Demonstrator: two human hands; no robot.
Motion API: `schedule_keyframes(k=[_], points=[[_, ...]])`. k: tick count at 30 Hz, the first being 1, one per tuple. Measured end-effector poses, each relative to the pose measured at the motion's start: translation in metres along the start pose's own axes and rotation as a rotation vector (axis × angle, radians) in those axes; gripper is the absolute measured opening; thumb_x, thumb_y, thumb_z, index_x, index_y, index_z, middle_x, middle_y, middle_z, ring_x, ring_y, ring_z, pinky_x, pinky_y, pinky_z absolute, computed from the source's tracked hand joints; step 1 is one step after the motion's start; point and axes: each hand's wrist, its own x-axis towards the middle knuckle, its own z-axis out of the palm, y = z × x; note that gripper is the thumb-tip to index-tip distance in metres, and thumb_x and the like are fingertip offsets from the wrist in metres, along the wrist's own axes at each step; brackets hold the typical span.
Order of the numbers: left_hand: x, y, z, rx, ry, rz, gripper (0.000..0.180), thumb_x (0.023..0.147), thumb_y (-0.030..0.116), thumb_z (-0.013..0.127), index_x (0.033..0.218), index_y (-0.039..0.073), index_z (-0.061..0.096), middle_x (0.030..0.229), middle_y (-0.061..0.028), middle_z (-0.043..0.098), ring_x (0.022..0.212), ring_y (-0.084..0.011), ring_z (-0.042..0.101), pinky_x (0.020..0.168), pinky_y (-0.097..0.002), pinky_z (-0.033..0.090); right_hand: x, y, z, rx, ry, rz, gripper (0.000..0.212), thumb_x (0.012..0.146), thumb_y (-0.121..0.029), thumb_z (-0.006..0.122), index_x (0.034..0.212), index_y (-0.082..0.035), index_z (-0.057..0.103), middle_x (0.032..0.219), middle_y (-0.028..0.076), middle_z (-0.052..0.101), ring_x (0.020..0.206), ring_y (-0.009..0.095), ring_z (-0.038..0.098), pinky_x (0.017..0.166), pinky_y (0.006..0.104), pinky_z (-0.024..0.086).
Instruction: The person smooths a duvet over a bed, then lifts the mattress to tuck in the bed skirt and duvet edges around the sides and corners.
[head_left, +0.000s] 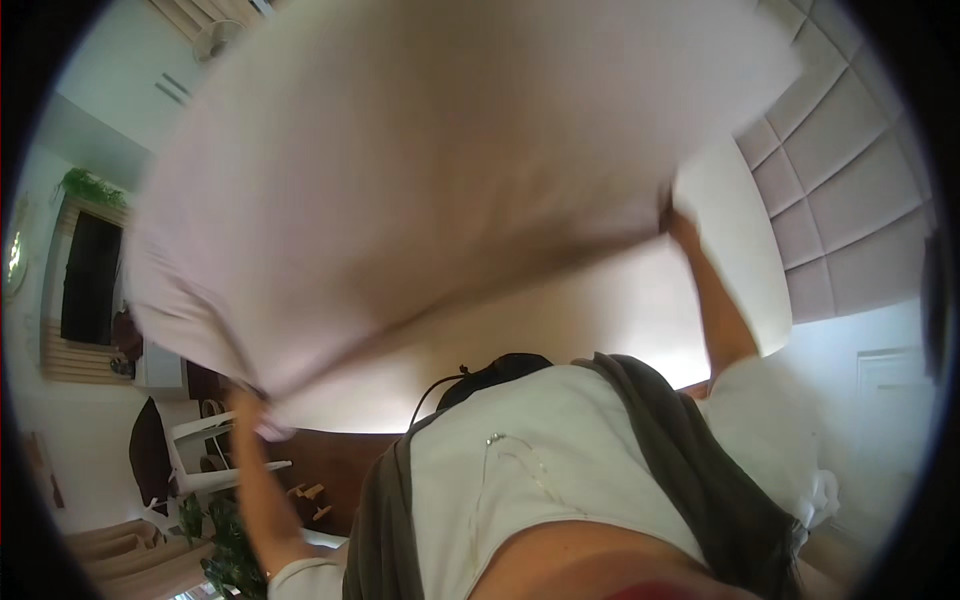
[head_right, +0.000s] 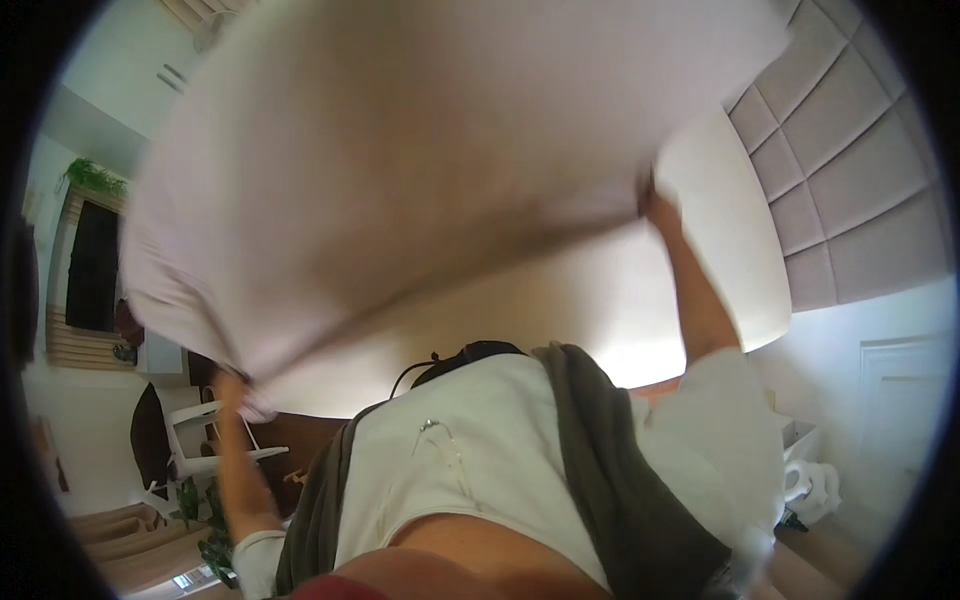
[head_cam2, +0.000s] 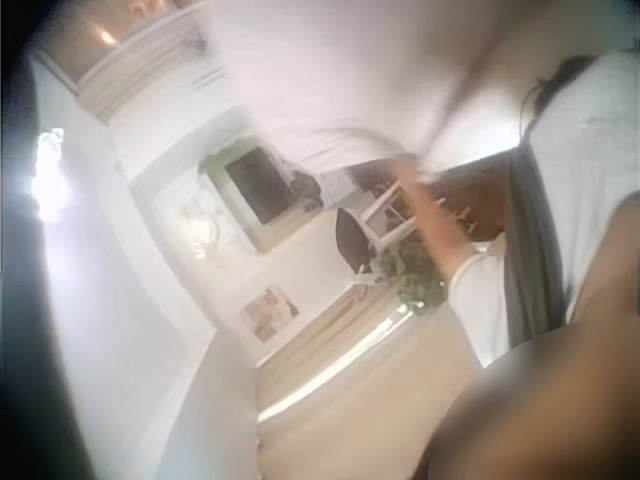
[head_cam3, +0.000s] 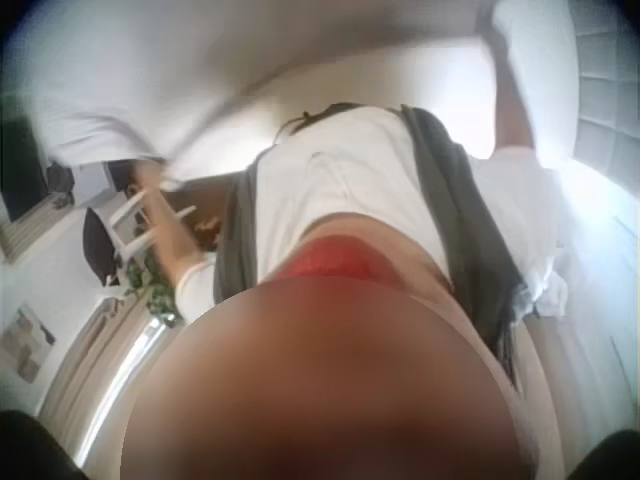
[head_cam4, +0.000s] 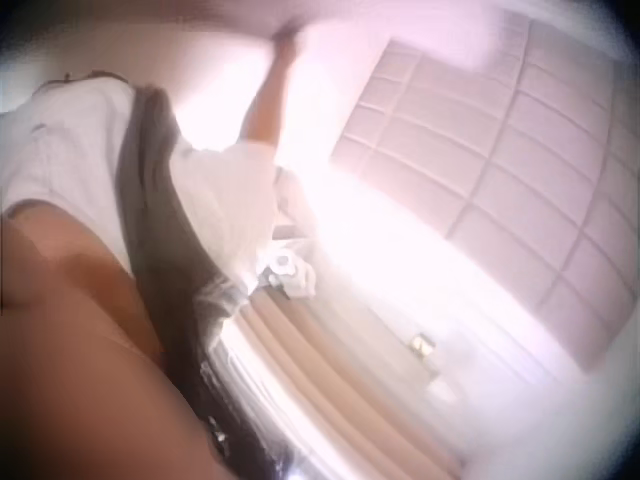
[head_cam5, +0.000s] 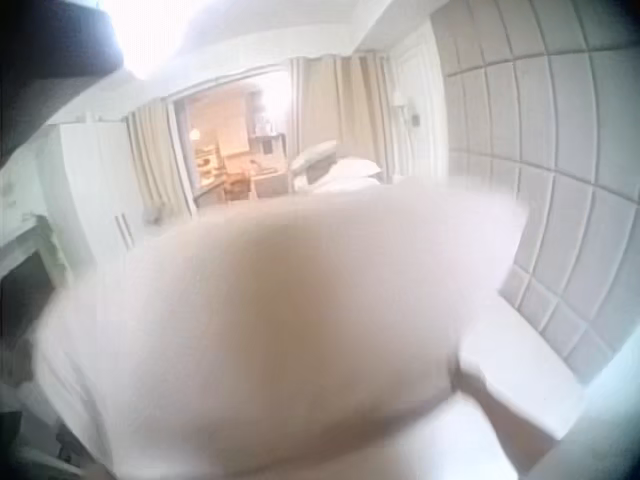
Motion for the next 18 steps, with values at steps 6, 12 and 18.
schedule_keyframes(k=[6, 12, 18], points=[[-0.13, -0.08, 0.093, -0.294, -0.624, -0.42, 0.039, 0.074, 0.013, 0.056, 0.107, -0.006, 0.054, 0.11, -0.0239, 0.056, 0.102, -0.0351, 0.055, 0.083, -0.0393, 0.046, -0.27, -0.001, -0.052, 0.356, -0.385, 1.047, 0.049, 0.075, -0.021, 0.06, 0.114, 0.005, 0.045, 0.101, 0.019, 0.057, 0.089, 0.031, 0.058, 0.076, 0.0445, 0.049], [-0.145, -0.006, 0.093, -2.248, -0.363, -0.572, 0.058, 0.08, 0.041, 0.051, 0.123, 0.003, 0.044, 0.12, -0.0129, 0.051, 0.114, -0.0319, 0.045, 0.091, -0.0493, 0.04, -0.269, 0.012, -0.071, 1.324, -0.057, 1.193, 0.047, 0.074, -0.021, 0.062, 0.111, 0.005, 0.047, 0.098, 0.02, 0.057, 0.084, 0.029, 0.059, 0.074, 0.0402, 0.05], [-0.17, 0.061, 0.17, -2.047, -0.866, -0.476, 0.043, 0.081, 0.033, 0.054, 0.111, 0.003, 0.051, 0.115, -0.0128, 0.052, 0.113, -0.0299, 0.046, 0.092, -0.0495, 0.041, -0.238, -0.038, -0.045, 1.606, -0.04, 1.124, 0.045, 0.075, -0.02, 0.062, 0.111, 0.004, 0.048, 0.098, 0.019, 0.057, 0.085, 0.027, 0.059, 0.075, 0.0371, 0.05]])
